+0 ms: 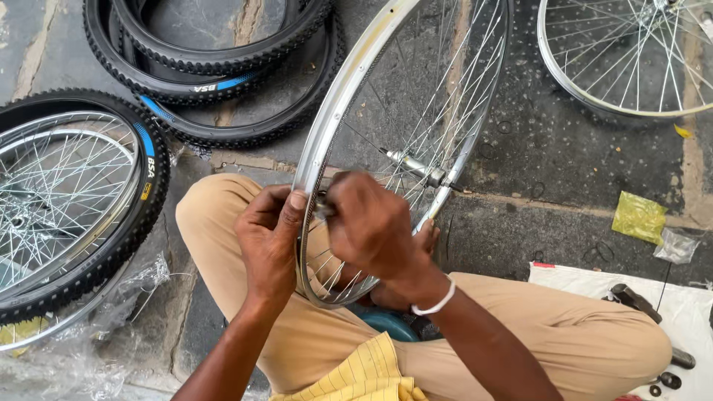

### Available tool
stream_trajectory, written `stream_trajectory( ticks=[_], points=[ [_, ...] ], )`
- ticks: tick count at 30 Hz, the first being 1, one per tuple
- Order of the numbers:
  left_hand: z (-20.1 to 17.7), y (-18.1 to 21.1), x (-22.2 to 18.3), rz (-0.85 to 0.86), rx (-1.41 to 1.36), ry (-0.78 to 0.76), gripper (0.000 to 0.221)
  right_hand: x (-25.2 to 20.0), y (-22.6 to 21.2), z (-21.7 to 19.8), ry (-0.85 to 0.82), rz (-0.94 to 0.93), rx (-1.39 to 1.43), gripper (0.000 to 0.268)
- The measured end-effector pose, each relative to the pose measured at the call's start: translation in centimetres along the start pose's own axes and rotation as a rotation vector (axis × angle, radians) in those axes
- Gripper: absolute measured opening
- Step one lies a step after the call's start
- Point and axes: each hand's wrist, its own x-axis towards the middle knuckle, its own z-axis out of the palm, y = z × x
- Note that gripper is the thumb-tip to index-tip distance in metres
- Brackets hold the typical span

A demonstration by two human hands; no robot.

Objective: The person holds a bicycle wheel rim by hand and threads a spoke through a hole in the rim, then screws a nipple onto the spoke to secure it.

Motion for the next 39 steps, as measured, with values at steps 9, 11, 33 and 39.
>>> stream_trajectory(
  ticks=[9,11,33,39],
  points=[
    [0.3,1.0,0.6,-0.077,0.048,-0.047,0.031,0.0,-3.0,-1.2,0.343,-0.019,0.128,0.033],
    [0.3,1.3,0.7,-0.037,-0.026,-0.057,0.03,-0.8,-4.5,-1.7,0.408,-0.093,0.004,0.031],
    [0.2,2.0,0.9,0.044,0.028,-0.19,0.032,-0.5,-1.9,-1.2,0.397,-0.154,0.174,0.027],
    [1.6,4.4,2.5,0.011,0.334,-0.079,0.045,-0.9,-2.8,-3.8,0.205,0.025,0.256,0.029]
  ],
)
